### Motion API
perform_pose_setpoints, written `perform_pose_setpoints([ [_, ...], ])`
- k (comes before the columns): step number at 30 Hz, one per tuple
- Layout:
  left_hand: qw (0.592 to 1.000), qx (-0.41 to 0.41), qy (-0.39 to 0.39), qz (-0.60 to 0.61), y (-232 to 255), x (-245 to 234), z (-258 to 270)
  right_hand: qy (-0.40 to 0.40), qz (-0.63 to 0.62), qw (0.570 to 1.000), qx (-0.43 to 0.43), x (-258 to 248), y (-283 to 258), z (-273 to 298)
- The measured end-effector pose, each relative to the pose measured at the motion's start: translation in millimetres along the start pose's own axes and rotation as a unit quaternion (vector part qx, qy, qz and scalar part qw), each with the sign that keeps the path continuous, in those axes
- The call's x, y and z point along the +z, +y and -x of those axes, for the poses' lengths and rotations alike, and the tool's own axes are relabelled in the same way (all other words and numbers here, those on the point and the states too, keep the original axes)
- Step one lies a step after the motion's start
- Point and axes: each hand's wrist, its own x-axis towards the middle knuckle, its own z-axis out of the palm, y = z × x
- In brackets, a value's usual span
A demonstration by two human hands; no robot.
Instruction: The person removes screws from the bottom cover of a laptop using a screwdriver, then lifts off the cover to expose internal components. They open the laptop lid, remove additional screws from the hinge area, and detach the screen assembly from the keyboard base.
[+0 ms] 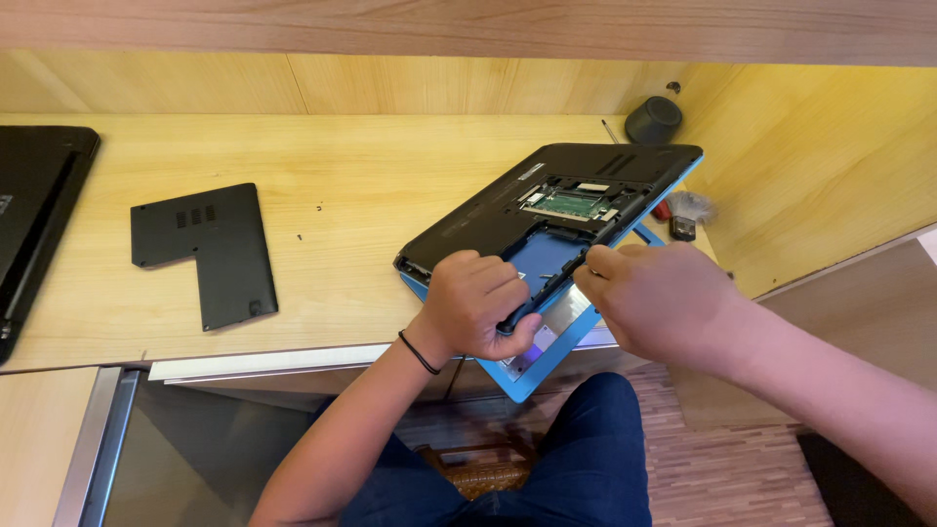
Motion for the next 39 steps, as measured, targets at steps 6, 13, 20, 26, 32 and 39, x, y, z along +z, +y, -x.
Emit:
perform_pose_setpoints([
  [6, 0.997, -0.073, -0.019, 0.027, -18, -16, -2, 0.041, -0.010, 0.998, 0.043, -34, 13, 26],
  [13, 0.990, -0.105, -0.047, 0.081, -8, -16, -2, 0.088, -0.180, 0.977, 0.075, 6, -6, 16],
  [20, 0.988, -0.113, -0.096, 0.038, 5, -26, -17, 0.257, -0.860, 0.376, 0.228, 93, -53, -10],
  [26, 0.875, -0.321, -0.360, 0.046, 16, -38, -59, 0.304, -0.907, 0.182, 0.227, 113, -63, -29],
  [32, 0.800, -0.417, -0.412, 0.132, -8, -10, -52, 0.311, -0.910, 0.170, 0.213, 141, -66, -35],
  [39, 0.841, -0.398, -0.358, 0.082, -8, -6, -46, 0.343, -0.892, 0.191, 0.222, 136, -63, -42],
])
